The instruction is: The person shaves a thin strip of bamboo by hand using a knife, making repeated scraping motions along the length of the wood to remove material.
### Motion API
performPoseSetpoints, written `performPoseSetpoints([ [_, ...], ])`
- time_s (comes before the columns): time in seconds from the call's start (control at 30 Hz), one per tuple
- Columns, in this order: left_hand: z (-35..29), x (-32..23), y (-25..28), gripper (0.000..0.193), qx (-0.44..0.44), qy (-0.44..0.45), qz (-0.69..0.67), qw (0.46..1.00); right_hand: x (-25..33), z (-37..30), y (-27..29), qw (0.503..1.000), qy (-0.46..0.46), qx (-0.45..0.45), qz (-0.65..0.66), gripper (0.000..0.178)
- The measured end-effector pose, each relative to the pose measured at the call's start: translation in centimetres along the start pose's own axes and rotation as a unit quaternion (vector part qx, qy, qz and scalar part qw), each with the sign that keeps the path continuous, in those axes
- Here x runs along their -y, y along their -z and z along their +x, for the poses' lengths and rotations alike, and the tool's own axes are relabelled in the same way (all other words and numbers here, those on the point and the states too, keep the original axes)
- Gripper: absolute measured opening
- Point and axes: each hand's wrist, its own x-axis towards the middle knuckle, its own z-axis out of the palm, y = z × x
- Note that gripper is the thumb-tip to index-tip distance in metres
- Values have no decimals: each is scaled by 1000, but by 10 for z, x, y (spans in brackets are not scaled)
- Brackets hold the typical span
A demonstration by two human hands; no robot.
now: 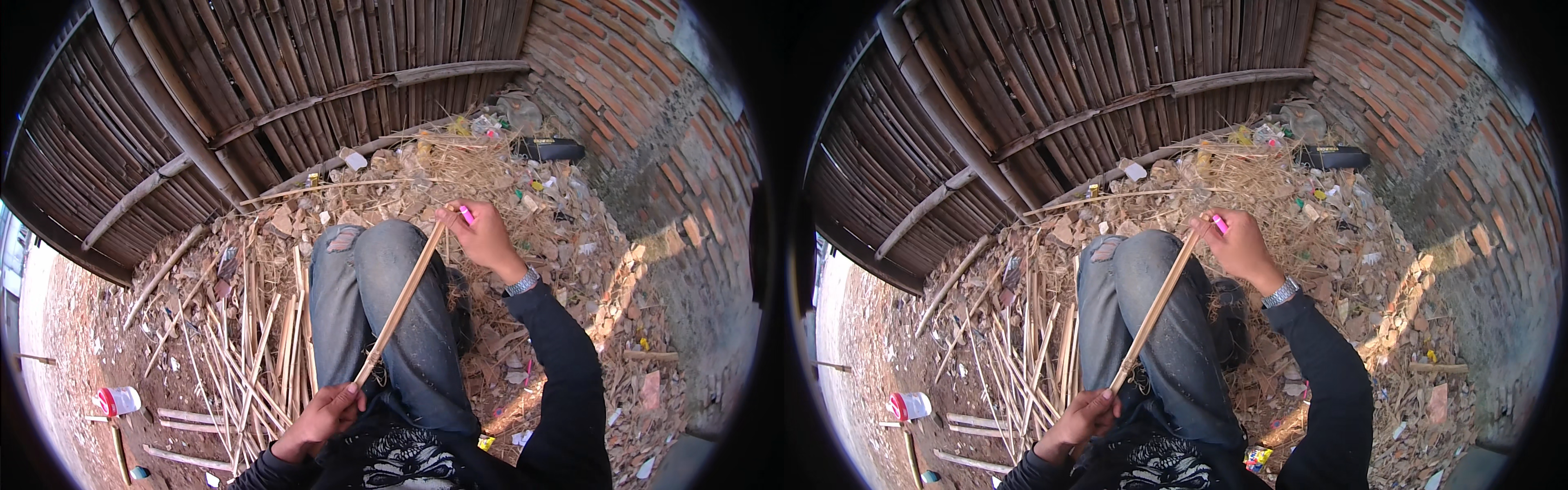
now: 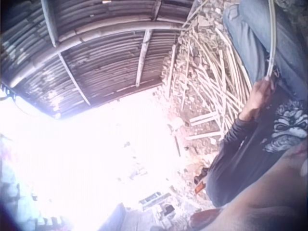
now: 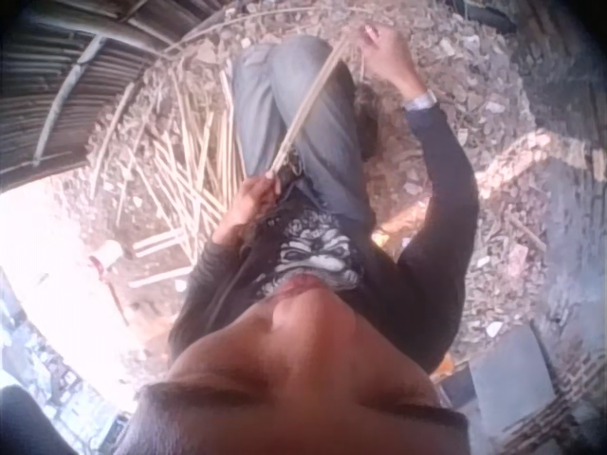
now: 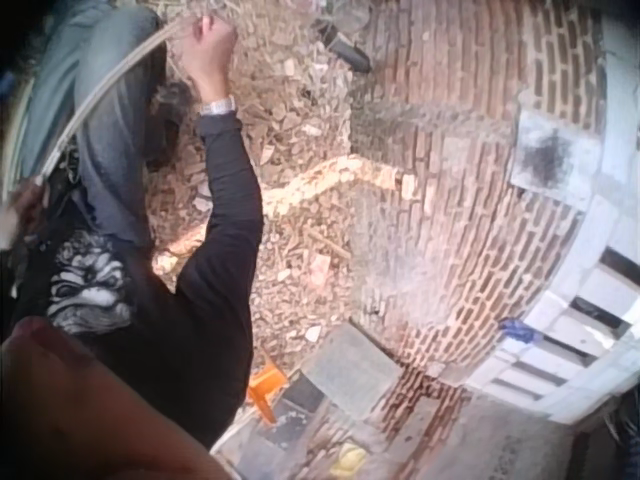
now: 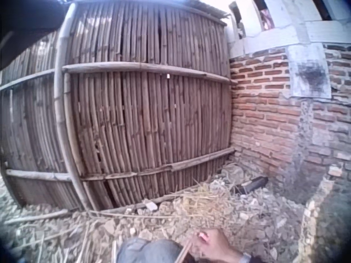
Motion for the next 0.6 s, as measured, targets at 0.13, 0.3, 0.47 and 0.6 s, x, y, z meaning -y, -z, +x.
performPoseSetpoints([
  [0.13, 2, -4, 0, 45, -7, 7, -31, 999, 45, -11, 6, 979, 7, -86, -185, 47],
  [0.3, 14, -7, -2, 47, 29, 20, -62, 997, 62, -80, -25, 952, 47, 116, -280, 50],
  [0.47, 13, 0, -6, 46, 12, -22, -36, 999, 49, -69, -21, 960, 60, 89, -258, 50],
  [0.6, 6, -1, -7, 43, -1, -40, -10, 999, 23, -40, -13, 939, 22, 19, -343, 55],
])
